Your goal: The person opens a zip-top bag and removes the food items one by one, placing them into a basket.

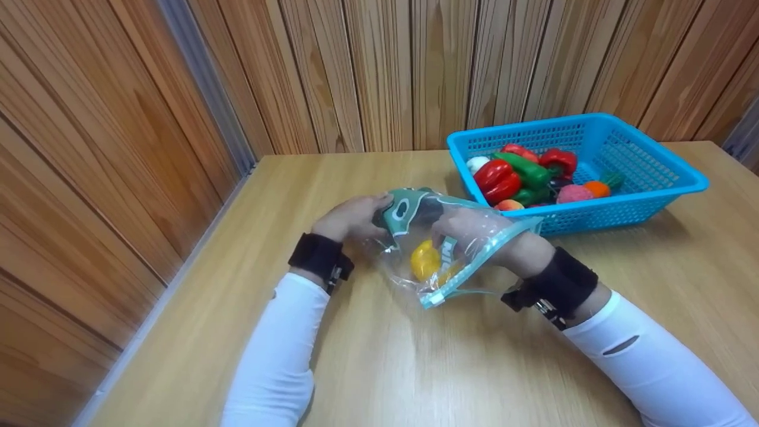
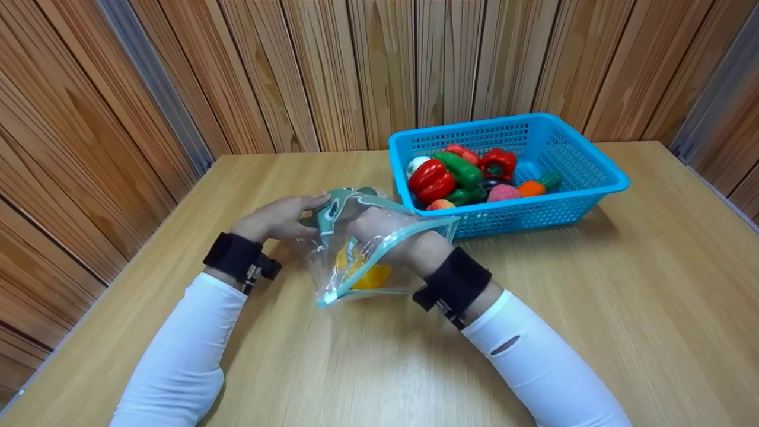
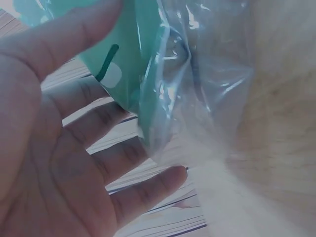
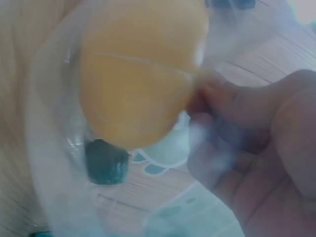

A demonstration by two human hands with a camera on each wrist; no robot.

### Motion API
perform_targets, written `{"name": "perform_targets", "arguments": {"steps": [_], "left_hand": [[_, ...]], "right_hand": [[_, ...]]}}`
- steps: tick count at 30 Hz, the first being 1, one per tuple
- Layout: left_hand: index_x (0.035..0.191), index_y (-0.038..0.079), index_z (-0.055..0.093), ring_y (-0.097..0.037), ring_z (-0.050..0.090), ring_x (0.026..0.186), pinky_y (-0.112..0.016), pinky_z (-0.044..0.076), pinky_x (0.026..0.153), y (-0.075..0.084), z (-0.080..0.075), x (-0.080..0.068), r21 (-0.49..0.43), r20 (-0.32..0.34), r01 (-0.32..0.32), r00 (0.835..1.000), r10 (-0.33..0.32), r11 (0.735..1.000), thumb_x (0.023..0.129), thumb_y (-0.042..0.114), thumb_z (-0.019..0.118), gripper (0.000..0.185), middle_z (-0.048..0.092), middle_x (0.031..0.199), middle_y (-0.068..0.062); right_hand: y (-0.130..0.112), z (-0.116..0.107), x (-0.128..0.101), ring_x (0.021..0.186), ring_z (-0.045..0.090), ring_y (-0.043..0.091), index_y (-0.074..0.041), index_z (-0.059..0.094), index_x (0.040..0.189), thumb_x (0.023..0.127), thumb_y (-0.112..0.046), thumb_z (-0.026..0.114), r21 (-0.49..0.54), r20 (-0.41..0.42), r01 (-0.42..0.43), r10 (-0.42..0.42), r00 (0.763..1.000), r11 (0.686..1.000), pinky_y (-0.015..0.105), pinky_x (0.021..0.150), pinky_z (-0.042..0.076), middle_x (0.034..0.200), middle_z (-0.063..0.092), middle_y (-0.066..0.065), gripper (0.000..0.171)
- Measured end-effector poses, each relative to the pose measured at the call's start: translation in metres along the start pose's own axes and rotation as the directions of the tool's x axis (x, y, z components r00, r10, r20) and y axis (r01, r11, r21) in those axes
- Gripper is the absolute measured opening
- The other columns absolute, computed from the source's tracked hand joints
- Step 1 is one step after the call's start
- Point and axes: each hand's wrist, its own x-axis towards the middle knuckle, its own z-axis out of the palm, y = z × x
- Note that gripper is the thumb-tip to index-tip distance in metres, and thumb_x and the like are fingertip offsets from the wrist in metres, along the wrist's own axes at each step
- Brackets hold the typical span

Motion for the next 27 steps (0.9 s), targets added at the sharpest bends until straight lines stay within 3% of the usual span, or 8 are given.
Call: {"name": "perform_targets", "arguments": {"steps": [5, 7, 11, 13, 15, 22, 25, 27], "left_hand": [[0.158, 0.021, 0.026, -0.027, 0.030, 0.149, -0.041, 0.034, 0.117, 0.014, 0.001, 0.004, 0.016, 0.006, 0.078, 0.997, -0.078, 0.997, 0.094, 0.005, 0.059, 0.073, 0.026, 0.165, -0.005], [0.156, 0.018, 0.035, -0.028, 0.036, 0.146, -0.041, 0.036, 0.116, 0.019, 0.000, 0.007, 0.039, -0.002, 0.090, 0.996, -0.090, 0.995, 0.094, 0.002, 0.056, 0.066, 0.036, 0.160, -0.008], [0.125, 0.009, 0.062, -0.027, 0.058, 0.111, -0.036, 0.048, 0.094, 0.030, -0.006, 0.014, 0.139, -0.028, 0.090, 0.996, -0.087, 0.986, 0.095, 0.002, 0.053, 0.032, 0.062, 0.121, -0.012], [0.105, 0.008, 0.063, -0.025, 0.055, 0.092, -0.034, 0.046, 0.079, 0.035, -0.009, 0.017, 0.186, -0.040, 0.101, 0.995, -0.095, 0.977, 0.095, 0.004, 0.053, 0.015, 0.060, 0.101, -0.010], [0.099, 0.008, 0.064, -0.023, 0.053, 0.086, -0.031, 0.044, 0.073, 0.041, -0.012, 0.019, 0.212, -0.051, 0.127, 0.992, -0.119, 0.969, 0.094, 0.007, 0.053, 0.011, 0.057, 0.094, -0.007], [0.097, 0.009, 0.065, -0.019, 0.050, 0.077, -0.029, 0.041, 0.063, 0.052, -0.008, 0.021, 0.253, -0.117, 0.223, 0.973, -0.199, 0.941, 0.097, 0.012, 0.056, 0.009, 0.053, 0.087, -0.004], [0.099, 0.009, 0.066, -0.018, 0.052, 0.075, -0.030, 0.046, 0.062, 0.056, -0.004, 0.021, 0.302, -0.125, 0.221, 0.974, -0.191, 0.927, 0.096, 0.013, 0.058, 0.010, 0.056, 0.086, -0.004], [0.100, 0.008, 0.067, -0.018, 0.054, 0.074, -0.031, 0.050, 0.063, 0.058, -0.004, 0.022, 0.323, -0.131, 0.203, 0.977, -0.169, 0.924, 0.094, 0.012, 0.060, 0.010, 0.059, 0.088, -0.004]], "right_hand": [[-0.001, -0.008, 0.000, 0.096, 0.061, 0.024, -0.010, 0.072, 0.103, 0.071, -0.018, 0.091, 0.000, 0.063, -0.078, 0.078, 0.995, 0.997, 0.037, 0.077, 0.054, 0.102, 0.071, 0.007, 0.038], [-0.001, -0.011, -0.001, 0.095, 0.062, 0.024, -0.010, 0.071, 0.105, 0.071, -0.018, 0.090, -0.005, 0.076, -0.104, 0.104, 0.992, 0.995, 0.038, 0.076, 0.055, 0.101, 0.071, 0.007, 0.040], [-0.002, -0.017, -0.003, 0.092, 0.061, 0.023, -0.010, 0.069, 0.104, 0.071, -0.016, 0.090, -0.012, 0.092, -0.143, 0.144, 0.985, 0.990, 0.038, 0.075, 0.056, 0.099, 0.069, 0.006, 0.040], [-0.003, -0.018, -0.004, 0.092, 0.061, 0.023, -0.010, 0.068, 0.104, 0.071, -0.015, 0.090, -0.014, 0.093, -0.151, 0.152, 0.984, 0.988, 0.037, 0.073, 0.056, 0.099, 0.067, 0.006, 0.040], [-0.003, -0.020, -0.005, 0.092, 0.060, 0.022, -0.010, 0.068, 0.105, 0.072, -0.015, 0.089, -0.012, 0.095, -0.167, 0.167, 0.981, 0.986, 0.036, 0.073, 0.056, 0.099, 0.067, 0.006, 0.040], [-0.008, -0.024, -0.009, 0.091, 0.059, 0.021, -0.016, 0.066, 0.115, 0.075, -0.017, 0.088, 0.007, 0.104, -0.215, 0.214, 0.971, 0.976, 0.035, 0.073, 0.055, 0.099, 0.066, 0.004, 0.046], [-0.009, -0.029, -0.016, 0.090, 0.058, 0.021, -0.018, 0.065, 0.116, 0.080, -0.013, 0.084, 0.031, 0.113, -0.230, 0.225, 0.968, 0.973, 0.033, 0.072, 0.054, 0.099, 0.066, 0.002, 0.042], [-0.009, -0.035, -0.024, 0.091, 0.057, 0.021, -0.019, 0.065, 0.114, 0.086, -0.015, 0.078, 0.105, 0.135, -0.266, 0.251, 0.958, 0.958, 0.032, 0.072, 0.053, 0.099, 0.065, 0.002, 0.031]]}}
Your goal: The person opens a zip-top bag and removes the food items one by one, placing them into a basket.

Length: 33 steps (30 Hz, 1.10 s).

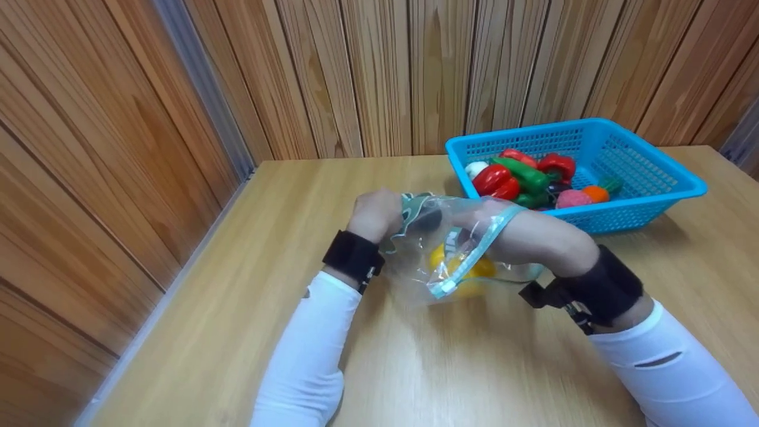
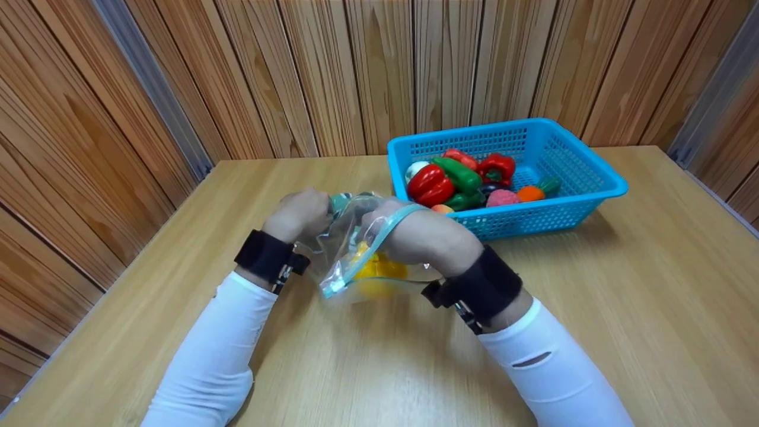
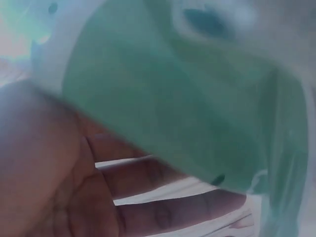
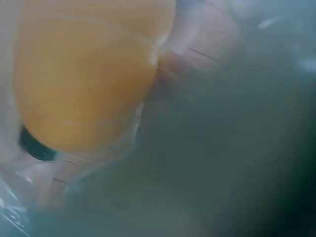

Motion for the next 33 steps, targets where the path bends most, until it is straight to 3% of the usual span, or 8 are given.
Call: {"name": "perform_targets", "arguments": {"steps": [5, 11, 15, 17, 22, 26, 29, 33], "left_hand": [[0.099, 0.008, 0.067, -0.019, 0.055, 0.075, -0.032, 0.049, 0.062, -0.004, 0.001, 0.002, -0.035, -0.069, -0.024, 0.997, 0.021, 0.999, 0.095, 0.014, 0.060, 0.010, 0.061, 0.088, -0.005], [0.089, 0.007, 0.064, -0.018, 0.053, 0.070, -0.029, 0.041, 0.059, -0.017, 0.005, 0.006, -0.161, -0.121, -0.074, 0.991, 0.055, 0.984, 0.099, 0.021, 0.056, 0.019, 0.053, 0.079, -0.003], [0.104, 0.006, 0.066, -0.019, 0.055, 0.076, -0.029, 0.044, 0.064, -0.019, 0.011, 0.008, -0.221, -0.109, -0.124, 0.989, 0.102, 0.967, 0.101, 0.019, 0.053, 0.019, 0.056, 0.085, -0.004], [0.114, 0.005, 0.064, -0.021, 0.057, 0.083, -0.031, 0.049, 0.071, -0.020, 0.015, 0.010, -0.230, -0.102, -0.136, 0.988, 0.115, 0.964, 0.101, 0.017, 0.052, 0.021, 0.059, 0.093, -0.006], [0.125, 0.005, 0.061, -0.024, 0.061, 0.097, -0.037, 0.053, 0.090, -0.023, 0.021, 0.015, -0.231, -0.101, -0.156, 0.986, 0.136, 0.960, 0.102, 0.013, 0.051, 0.027, 0.064, 0.108, -0.010], [0.126, 0.006, 0.060, -0.025, 0.061, 0.098, -0.038, 0.053, 0.091, -0.024, 0.022, 0.016, -0.252, -0.100, -0.161, 0.985, 0.139, 0.954, 0.103, 0.012, 0.048, 0.027, 0.065, 0.107, -0.011], [0.130, 0.006, 0.059, -0.025, 0.062, 0.102, -0.038, 0.053, 0.094, -0.022, 0.022, 0.016, -0.252, -0.095, -0.162, 0.985, 0.142, 0.954, 0.102, 0.012, 0.048, 0.030, 0.065, 0.111, -0.012], [0.137, 0.008, 0.056, -0.026, 0.061, 0.112, -0.040, 0.050, 0.101, -0.023, 0.020, 0.015, -0.250, -0.093, -0.153, 0.987, 0.133, 0.956, 0.102, 0.013, 0.050, 0.036, 0.065, 0.121, -0.011]], "right_hand": [[0.003, -0.015, -0.020, 0.097, 0.053, 0.020, -0.020, 0.063, 0.109, 0.097, -0.020, 0.065, 0.097, 0.003, 0.052, -0.052, 0.999, 0.994, 0.032, 0.076, 0.051, 0.099, 0.061, -0.001, 0.012], [0.002, -0.030, -0.040, 0.084, 0.060, 0.015, -0.012, 0.070, 0.109, 0.093, -0.012, 0.070, -0.080, -0.081, 0.131, -0.138, 0.987, 0.988, 0.033, 0.076, 0.058, 0.095, 0.069, -0.002, 0.016], [0.006, -0.038, -0.051, 0.074, 0.057, 0.010, -0.011, 0.070, 0.094, 0.092, -0.008, 0.070, -0.136, -0.133, 0.192, -0.210, 0.969, 0.972, 0.028, 0.070, 0.056, 0.084, 0.066, -0.004, 0.004], [0.010, -0.042, -0.056, 0.071, 0.054, 0.008, -0.015, 0.069, 0.088, 0.090, -0.006, 0.071, -0.153, -0.179, 0.234, -0.260, 0.949, 0.960, 0.025, 0.067, 0.053, 0.080, 0.063, -0.007, 0.009], [0.020, -0.052, -0.072, 0.067, 0.049, 0.002, -0.018, 0.068, 0.086, 0.083, -0.001, 0.078, -0.240, -0.334, 0.334, -0.401, 0.853, 0.911, 0.018, 0.061, 0.048, 0.079, 0.062, -0.012, 0.019], [0.035, -0.060, -0.083, 0.070, 0.053, -0.001, -0.014, 0.068, 0.088, 0.080, 0.002, 0.079, -0.305, -0.468, 0.390, -0.493, 0.733, 0.869, 0.008, 0.067, 0.047, 0.083, 0.067, -0.010, 0.021], [0.043, -0.065, -0.089, 0.076, 0.057, -0.003, -0.007, 0.069, 0.091, 0.080, 0.009, 0.075, -0.297, -0.562, 0.370, -0.475, 0.678, 0.880, 0.004, 0.075, 0.047, 0.087, 0.070, -0.004, 0.020], [0.042, -0.067, -0.087, 0.079, 0.054, -0.013, 0.001, 0.069, 0.091, 0.079, 0.014, 0.074, -0.250, -0.696, 0.247, -0.352, 0.626, 0.936, 0.001, 0.078, 0.044, 0.089, 0.071, 0.007, 0.018]]}}
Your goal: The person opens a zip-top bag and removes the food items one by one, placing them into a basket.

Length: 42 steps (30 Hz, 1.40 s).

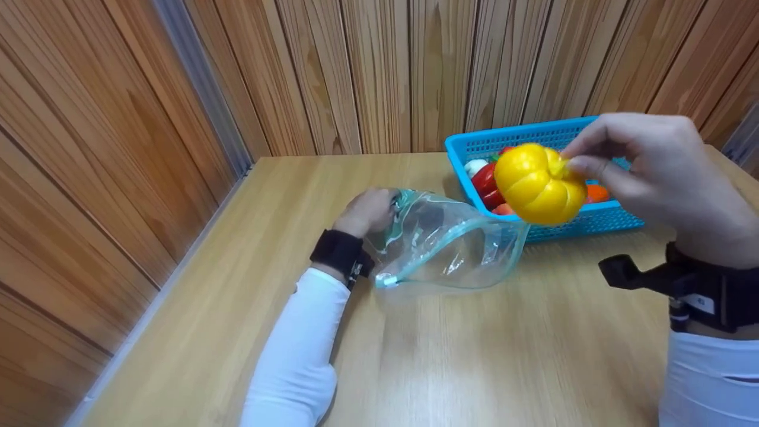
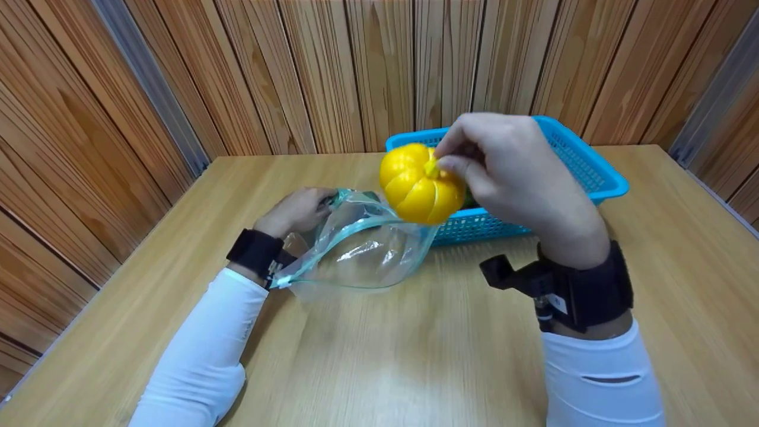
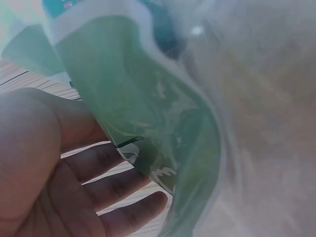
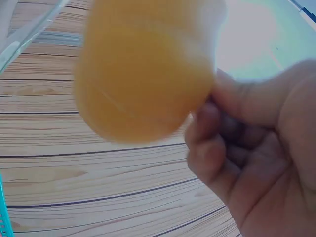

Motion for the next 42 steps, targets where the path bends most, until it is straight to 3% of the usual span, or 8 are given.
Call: {"name": "perform_targets", "arguments": {"steps": [4, 7, 11, 15, 21, 25, 36, 42], "left_hand": [[0.139, 0.008, 0.055, -0.027, 0.061, 0.115, -0.040, 0.049, 0.103, -0.004, -0.002, -0.002, -0.005, -0.009, -0.006, 1.000, 0.006, 1.000, 0.101, 0.014, 0.052, 0.038, 0.065, 0.124, -0.011], [0.139, 0.007, 0.055, -0.027, 0.061, 0.112, -0.041, 0.050, 0.101, -0.008, -0.001, -0.005, -0.009, 0.001, -0.018, 1.000, 0.018, 1.000, 0.102, 0.015, 0.052, 0.038, 0.064, 0.123, -0.012], [0.142, 0.008, 0.052, -0.026, 0.060, 0.105, -0.039, 0.051, 0.097, -0.011, 0.000, -0.009, 0.001, 0.029, 0.011, 1.000, -0.011, 1.000, 0.103, 0.019, 0.052, 0.041, 0.064, 0.122, -0.012], [0.144, 0.009, 0.051, -0.025, 0.060, 0.102, -0.038, 0.051, 0.093, -0.011, -0.001, -0.008, -0.018, 0.045, 0.029, 0.999, -0.029, 0.999, 0.103, 0.019, 0.051, 0.041, 0.063, 0.121, -0.012], [0.143, 0.009, 0.052, -0.025, 0.059, 0.105, -0.039, 0.050, 0.095, -0.005, -0.001, -0.004, -0.088, 0.078, 0.017, 0.997, -0.010, 0.996, 0.102, 0.017, 0.050, 0.042, 0.062, 0.125, -0.012], [0.145, 0.011, 0.050, -0.024, 0.058, 0.111, -0.039, 0.049, 0.100, -0.003, -0.002, -0.004, -0.116, 0.107, 0.049, 0.994, -0.037, 0.992, 0.103, 0.019, 0.048, 0.042, 0.061, 0.129, -0.010], [0.141, 0.012, 0.057, -0.024, 0.057, 0.105, -0.037, 0.048, 0.094, -0.005, -0.002, -0.006, -0.195, 0.153, 0.076, 0.987, -0.046, 0.978, 0.102, 0.015, 0.047, 0.040, 0.062, 0.117, -0.008], [0.134, 0.012, 0.061, -0.025, 0.055, 0.105, -0.039, 0.046, 0.094, -0.008, -0.002, -0.007, -0.208, 0.157, 0.074, 0.987, -0.042, 0.975, 0.103, 0.016, 0.043, 0.036, 0.061, 0.114, -0.009]], "right_hand": [[0.006, 0.015, 0.008, 0.077, 0.049, -0.013, 0.004, 0.069, 0.094, 0.087, 0.005, 0.071, -0.051, -0.080, -0.168, 0.164, 0.983, 0.984, -0.003, 0.074, 0.039, 0.092, 0.071, 0.015, 0.007], [0.023, 0.031, 0.011, 0.077, 0.057, 0.007, 0.005, 0.067, 0.100, 0.095, -0.005, 0.065, -0.065, -0.058, -0.327, 0.324, 0.944, 0.943, -0.002, 0.068, 0.035, 0.096, 0.069, 0.021, 0.011], [0.053, 0.053, 0.012, 0.087, 0.061, 0.039, 0.009, 0.063, 0.108, 0.101, -0.010, 0.057, -0.095, -0.019, -0.491, 0.491, 0.871, 0.866, 0.022, 0.076, 0.053, 0.104, 0.065, 0.029, 0.021], [0.079, 0.066, 0.005, 0.099, 0.060, 0.047, 0.012, 0.059, 0.116, 0.104, -0.012, 0.049, -0.104, -0.014, -0.621, 0.623, 0.782, 0.777, 0.060, 0.086, 0.053, 0.115, 0.061, 0.034, 0.029], [0.115, 0.064, -0.012, 0.108, 0.057, 0.047, 0.014, 0.054, 0.129, 0.106, -0.019, 0.043, -0.149, 0.036, -0.777, 0.789, 0.614, 0.611, 0.055, 0.088, 0.055, 0.127, 0.055, 0.037, 0.041], [0.126, 0.067, -0.020, 0.112, 0.055, 0.045, 0.013, 0.052, 0.132, 0.106, -0.021, 0.042, -0.135, 0.064, -0.820, 0.831, 0.553, 0.556, 0.055, 0.093, 0.053, 0.131, 0.053, 0.036, 0.044], [0.135, 0.076, -0.029, 0.108, 0.053, 0.046, 0.015, 0.052, 0.132, 0.103, -0.020, 0.043, -0.175, 0.114, -0.803, 0.822, 0.558, 0.569, 0.058, 0.093, 0.051, 0.131, 0.052, 0.037, 0.046], [0.130, 0.077, -0.030, 0.086, 0.059, 0.039, 0.016, 0.060, 0.122, 0.101, -0.022, 0.046, -0.199, 0.139, -0.770, 0.795, 0.590, 0.606, 0.033, 0.061, 0.050, 0.111, 0.060, 0.034, 0.046]]}}
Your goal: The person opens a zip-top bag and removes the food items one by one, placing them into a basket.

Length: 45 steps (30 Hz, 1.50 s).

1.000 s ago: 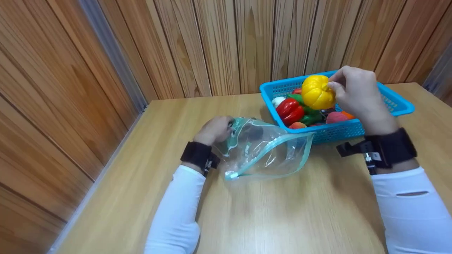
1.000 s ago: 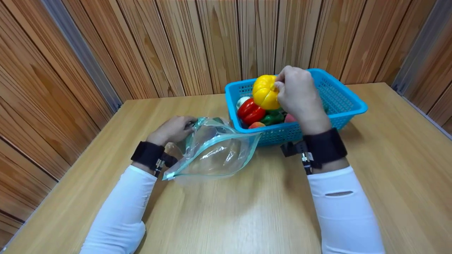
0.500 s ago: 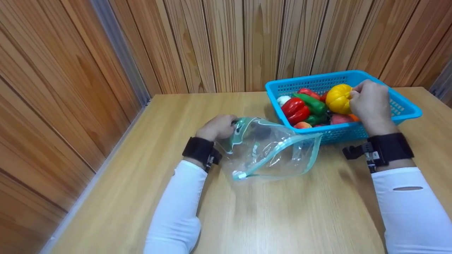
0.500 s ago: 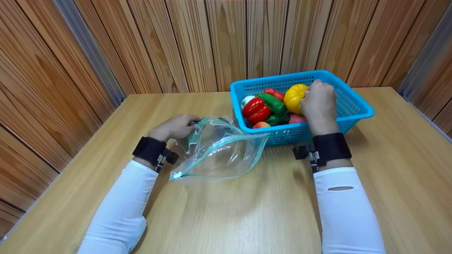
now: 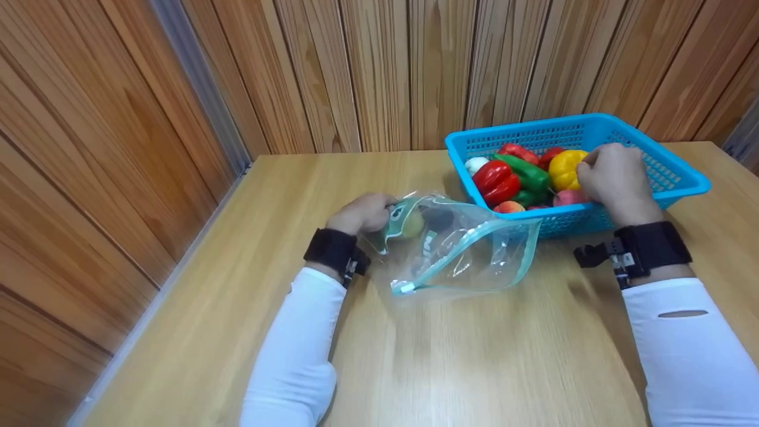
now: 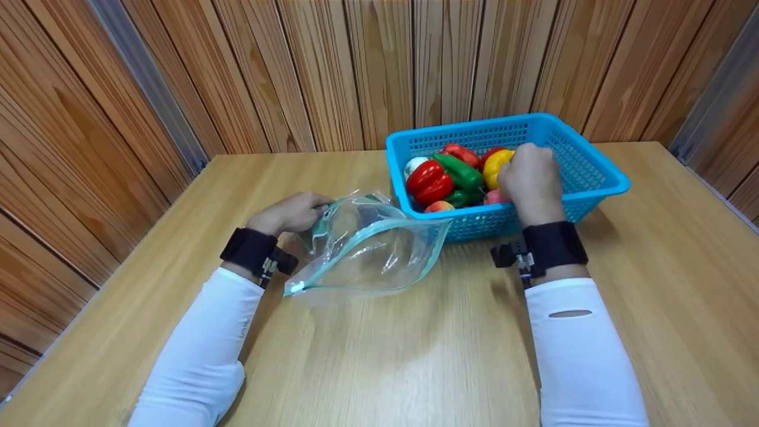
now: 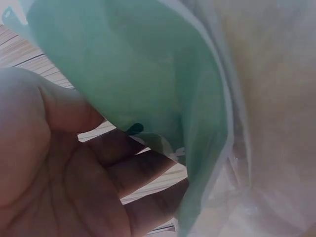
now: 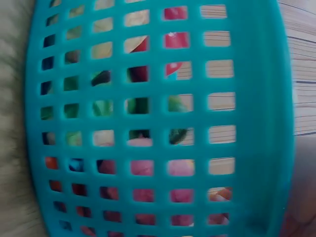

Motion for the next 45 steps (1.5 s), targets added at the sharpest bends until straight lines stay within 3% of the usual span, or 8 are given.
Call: {"name": "perform_targets", "arguments": {"steps": [6, 9, 15, 17, 21, 25, 37, 45], "left_hand": [[0.141, 0.016, 0.055, -0.027, 0.054, 0.113, -0.043, 0.046, 0.100, 0.000, -0.001, -0.002, -0.005, 0.066, 0.014, 0.998, -0.013, 1.000, 0.103, 0.019, 0.040, 0.041, 0.059, 0.125, -0.009], [0.144, 0.018, 0.053, -0.028, 0.054, 0.119, -0.044, 0.044, 0.105, -0.001, -0.002, -0.002, 0.029, 0.083, 0.019, 0.996, -0.021, 0.999, 0.102, 0.017, 0.039, 0.044, 0.058, 0.134, -0.009], [0.148, 0.020, 0.050, -0.028, 0.052, 0.123, -0.046, 0.043, 0.107, 0.005, -0.002, 0.000, 0.083, 0.154, 0.056, 0.986, -0.069, 0.995, 0.099, 0.013, 0.044, 0.050, 0.055, 0.142, -0.009], [0.147, 0.020, 0.051, -0.028, 0.053, 0.119, -0.045, 0.045, 0.103, 0.007, 0.000, 0.000, 0.096, 0.178, 0.066, 0.981, -0.083, 0.993, 0.098, 0.013, 0.047, 0.049, 0.056, 0.141, -0.009], [0.143, 0.017, 0.055, -0.026, 0.056, 0.111, -0.041, 0.049, 0.096, 0.004, 0.005, -0.001, 0.103, 0.203, 0.085, 0.974, -0.104, 0.991, 0.099, 0.016, 0.052, 0.044, 0.059, 0.133, -0.009], [0.136, 0.017, 0.061, -0.025, 0.060, 0.103, -0.038, 0.051, 0.088, 0.002, 0.007, -0.002, 0.106, 0.209, 0.080, 0.973, -0.101, 0.991, 0.099, 0.023, 0.057, 0.038, 0.063, 0.123, -0.008], [0.138, 0.017, 0.061, -0.023, 0.060, 0.109, -0.039, 0.052, 0.091, 0.002, 0.003, -0.005, 0.110, 0.205, -0.005, 0.979, -0.018, 0.994, 0.087, 0.041, 0.076, 0.058, 0.064, 0.125, -0.005], [0.135, 0.016, 0.062, -0.023, 0.062, 0.104, -0.037, 0.053, 0.087, 0.003, 0.002, -0.004, 0.105, 0.215, -0.008, 0.977, -0.015, 0.994, 0.085, 0.045, 0.077, 0.060, 0.066, 0.119, -0.005]], "right_hand": [[-0.035, -0.019, -0.016, 0.079, 0.061, 0.034, 0.008, 0.068, 0.114, 0.099, -0.023, 0.050, 0.044, -0.156, 0.141, -0.133, 0.979, 0.989, 0.015, 0.052, 0.039, 0.108, 0.067, 0.031, 0.039], [-0.064, -0.034, -0.039, 0.072, 0.058, 0.015, 0.002, 0.074, 0.102, 0.095, -0.012, 0.053, 0.093, -0.249, 0.388, -0.356, 0.901, 0.917, 0.012, 0.053, 0.037, 0.097, 0.072, 0.023, 0.026], [-0.103, -0.058, -0.091, 0.067, 0.059, -0.002, -0.008, 0.074, 0.078, 0.074, 0.015, 0.056, 0.267, -0.227, 0.918, -0.906, 0.356, 0.294, 0.010, 0.067, 0.049, 0.073, 0.071, -0.001, 0.030], [-0.110, -0.059, -0.102, 0.070, 0.065, 0.002, -0.013, 0.076, 0.087, 0.076, 0.014, 0.057, 0.369, -0.062, 0.900, -0.960, 0.274, 0.233, 0.014, 0.067, 0.052, 0.079, 0.073, -0.004, 0.034], [-0.125, -0.055, -0.115, 0.070, 0.065, 0.003, -0.017, 0.076, 0.109, 0.086, 0.006, 0.057, 0.400, 0.384, 0.788, -0.866, 0.321, 0.469, 0.020, 0.064, 0.054, 0.097, 0.076, -0.007, 0.037], [-0.139, -0.038, -0.118, 0.056, 0.051, 0.003, -0.019, 0.074, 0.116, 0.091, -0.004, 0.056, 0.299, 0.582, 0.713, -0.713, 0.390, 0.635, 0.021, 0.055, 0.048, 0.097, 0.074, -0.006, 0.034], [-0.146, 0.049, -0.106, 0.112, 0.047, 0.022, -0.025, 0.053, 0.136, 0.092, -0.019, 0.069, 0.072, 0.647, 0.607, -0.500, 0.575, 0.791, 0.039, 0.087, 0.050, 0.129, 0.055, 0.000, 0.047], [-0.135, 0.092, -0.093, 0.113, 0.050, 0.016, -0.034, 0.053, 0.138, 0.078, -0.034, 0.085, 0.010, 0.528, 0.680, -0.581, 0.619, 0.733, 0.034, 0.081, 0.052, 0.128, 0.058, -0.009, 0.068]]}}
